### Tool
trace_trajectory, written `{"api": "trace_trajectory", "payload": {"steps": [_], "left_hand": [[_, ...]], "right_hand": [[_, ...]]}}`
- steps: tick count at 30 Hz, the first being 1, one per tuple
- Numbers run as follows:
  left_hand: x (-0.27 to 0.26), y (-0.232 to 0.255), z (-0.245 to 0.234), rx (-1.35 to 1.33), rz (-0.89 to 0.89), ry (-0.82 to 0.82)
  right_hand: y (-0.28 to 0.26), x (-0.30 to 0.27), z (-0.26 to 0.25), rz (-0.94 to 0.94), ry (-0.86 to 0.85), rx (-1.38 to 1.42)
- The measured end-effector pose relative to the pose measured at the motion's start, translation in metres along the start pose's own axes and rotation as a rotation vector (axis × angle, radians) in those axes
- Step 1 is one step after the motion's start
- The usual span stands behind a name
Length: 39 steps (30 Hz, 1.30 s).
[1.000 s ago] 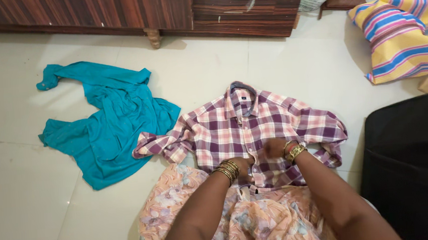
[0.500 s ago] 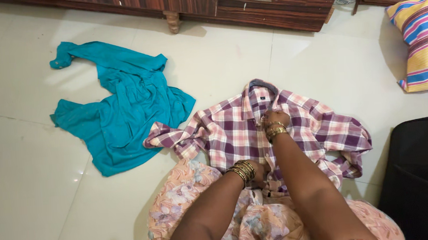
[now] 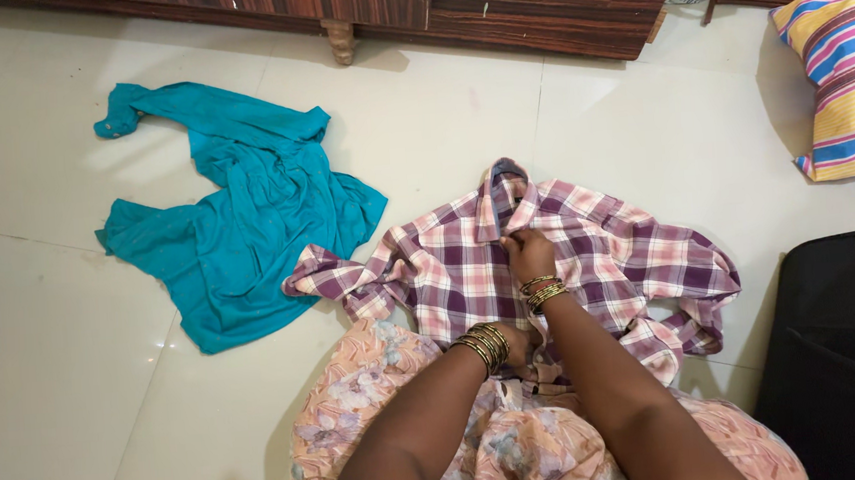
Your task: The person buttons and folds a shirt on the floor, smoothing the fabric by hand.
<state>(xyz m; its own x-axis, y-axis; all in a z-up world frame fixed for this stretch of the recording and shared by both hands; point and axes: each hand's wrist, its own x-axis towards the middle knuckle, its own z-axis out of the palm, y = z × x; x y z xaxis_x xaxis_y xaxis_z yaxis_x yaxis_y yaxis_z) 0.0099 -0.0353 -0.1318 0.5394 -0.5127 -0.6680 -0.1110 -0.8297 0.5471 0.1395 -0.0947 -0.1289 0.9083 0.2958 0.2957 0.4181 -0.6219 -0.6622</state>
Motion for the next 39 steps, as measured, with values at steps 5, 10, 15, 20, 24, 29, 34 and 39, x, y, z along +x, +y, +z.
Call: {"api": "trace_trajectory", "payload": {"steps": [5,10,15,20,24,29,34,39], "left_hand": [[0.038,-0.015,0.016,0.02,0.066,-0.113],[0.034,-0.005,0.013,0.08,0.085,-0.09],[0.017,-0.003,0.006,0.035,0.025,-0.086],[0.018,-0.001,0.005,-0.027,0.072,-0.086],[-0.029,0.021,-0.017,0.02,-0.025,-0.173],[-0.067,-0.027,-0.075,-0.534,-0.165,0.411],[-0.078,-0.13,-0.097,-0.492,-0.421,1.592],[-0.088,-0.136,-0.087,-0.419,-0.68,1.422]], "right_hand": [[-0.004,-0.002,0.004,0.033,-0.076,-0.051],[0.006,0.016,0.007,0.123,-0.07,-0.053],[0.009,0.022,-0.001,0.458,-0.247,0.137],[0.028,0.003,0.011,0.049,-0.016,-0.141],[0.023,0.029,0.005,0.426,-0.148,-0.018],[0.055,0.077,-0.06,0.621,-0.302,0.295],[0.124,0.089,-0.11,0.337,0.024,-0.235],[0.132,0.073,-0.137,0.467,-0.38,-0.693]]}}
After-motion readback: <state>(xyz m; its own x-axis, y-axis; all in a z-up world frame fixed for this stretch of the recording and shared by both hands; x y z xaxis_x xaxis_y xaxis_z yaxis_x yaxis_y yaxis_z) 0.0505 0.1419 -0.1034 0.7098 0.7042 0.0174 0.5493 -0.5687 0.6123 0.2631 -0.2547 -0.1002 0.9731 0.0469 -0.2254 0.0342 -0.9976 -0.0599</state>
